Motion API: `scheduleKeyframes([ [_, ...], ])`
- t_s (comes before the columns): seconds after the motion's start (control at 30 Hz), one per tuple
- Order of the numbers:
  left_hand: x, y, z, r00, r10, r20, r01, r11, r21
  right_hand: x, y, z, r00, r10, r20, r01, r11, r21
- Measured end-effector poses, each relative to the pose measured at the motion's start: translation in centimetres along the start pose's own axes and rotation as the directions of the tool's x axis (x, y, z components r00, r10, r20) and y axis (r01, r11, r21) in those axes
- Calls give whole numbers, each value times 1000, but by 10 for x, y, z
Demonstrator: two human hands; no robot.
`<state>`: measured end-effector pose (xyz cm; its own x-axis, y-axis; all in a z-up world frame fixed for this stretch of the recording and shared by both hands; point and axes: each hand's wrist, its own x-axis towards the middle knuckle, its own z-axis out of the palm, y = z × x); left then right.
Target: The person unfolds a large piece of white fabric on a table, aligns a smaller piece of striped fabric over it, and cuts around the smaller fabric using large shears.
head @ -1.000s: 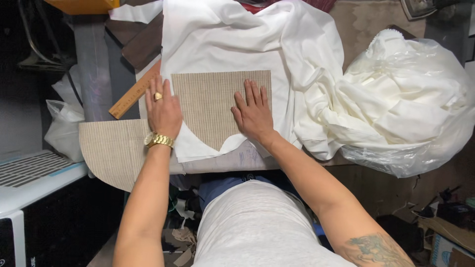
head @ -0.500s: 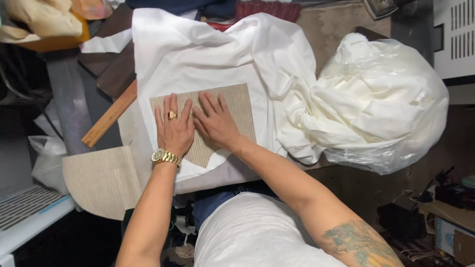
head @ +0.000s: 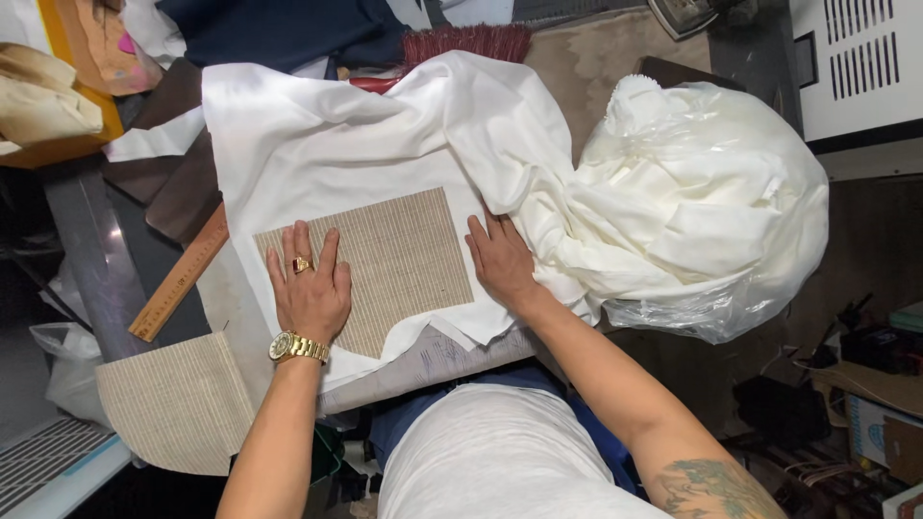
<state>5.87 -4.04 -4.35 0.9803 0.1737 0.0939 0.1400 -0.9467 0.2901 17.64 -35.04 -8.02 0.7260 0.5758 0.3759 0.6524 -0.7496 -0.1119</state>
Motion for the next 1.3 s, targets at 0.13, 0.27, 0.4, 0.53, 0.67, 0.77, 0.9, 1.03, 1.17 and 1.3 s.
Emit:
scheduleKeyframes([
  [0.13,3,1,0,1000,1,-9,-2,1000,-1,7,5,-20,994,-19,105,-3,979,206],
  [0.27,-1,1,0,999,24,-22,-24,1000,6,67,21,-102,998,54,36,-64,877,476],
  [0.4,1,7,-6,999,18,-28,-17,999,29,141,167,-170,999,33,11,-35,981,193],
  [0.53,2,9,-8,1000,3,-10,-2,999,47,178,323,-153,880,371,296,-277,908,-315],
  [0.67,5,10,-5,1000,-2,-27,4,995,100,196,318,-138,460,499,735,-315,865,-390],
  [0.77,7,8,-1,1000,-29,8,28,995,95,171,351,-85,341,445,828,-203,895,-397],
  [0.9,-1,-1,6,999,-17,-36,20,995,100,149,355,-34,628,275,728,31,926,-376],
  [1.03,2,-1,9,998,-3,-59,10,993,120,217,240,-103,559,40,828,71,993,-96],
  [1.17,2,-2,9,998,-17,-64,25,992,126,236,188,-107,186,18,982,-228,973,25],
  [1.3,2,-2,11,998,-34,-50,39,993,112,220,199,-73,112,-4,994,-28,1000,7],
])
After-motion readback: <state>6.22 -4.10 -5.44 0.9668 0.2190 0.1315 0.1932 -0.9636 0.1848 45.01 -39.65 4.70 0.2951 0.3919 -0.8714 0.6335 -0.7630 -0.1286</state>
